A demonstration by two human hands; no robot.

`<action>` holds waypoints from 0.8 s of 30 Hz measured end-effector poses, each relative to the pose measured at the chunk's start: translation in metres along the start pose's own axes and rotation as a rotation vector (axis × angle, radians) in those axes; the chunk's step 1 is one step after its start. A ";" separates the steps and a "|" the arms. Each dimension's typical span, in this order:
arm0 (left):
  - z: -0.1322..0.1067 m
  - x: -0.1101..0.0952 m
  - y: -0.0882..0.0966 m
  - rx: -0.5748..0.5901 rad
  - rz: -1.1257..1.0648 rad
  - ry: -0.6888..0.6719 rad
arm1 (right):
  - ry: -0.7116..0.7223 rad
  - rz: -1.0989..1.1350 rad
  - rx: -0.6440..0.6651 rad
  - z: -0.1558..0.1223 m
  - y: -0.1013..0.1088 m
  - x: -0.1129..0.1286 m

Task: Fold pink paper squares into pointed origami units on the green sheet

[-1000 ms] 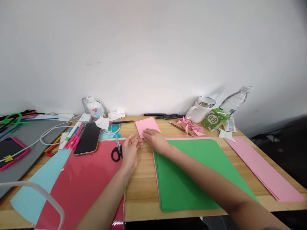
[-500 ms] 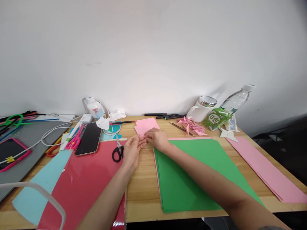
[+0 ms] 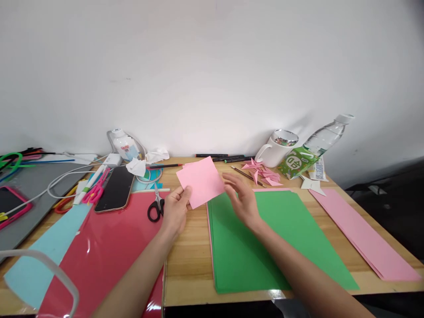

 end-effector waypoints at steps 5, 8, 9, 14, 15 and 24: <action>-0.001 -0.003 0.000 -0.023 0.049 0.008 | -0.499 0.452 -0.045 -0.005 0.002 -0.032; -0.002 -0.003 -0.001 -0.009 0.082 0.005 | -0.516 0.479 -0.025 -0.006 -0.001 -0.026; -0.002 -0.004 -0.001 -0.005 0.095 -0.003 | -0.505 0.476 -0.035 -0.005 0.000 -0.024; -0.004 -0.006 -0.004 0.029 0.163 -0.024 | -0.396 0.378 -0.109 -0.002 0.012 -0.016; -0.004 -0.005 -0.005 0.047 0.182 -0.016 | -0.378 0.353 -0.120 -0.001 0.015 -0.016; -0.013 -0.023 0.005 -0.198 0.357 -0.306 | -0.467 0.495 -0.114 -0.006 0.008 -0.035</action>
Point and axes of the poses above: each hand's wrist, its own z-axis towards the middle knuckle, its own y-axis out of the back of the hand, x = y × z, the point moved 6 cm from there along z, towards the middle knuckle, and after that the axes turned 14 degrees about z, right-handed, at the moved point
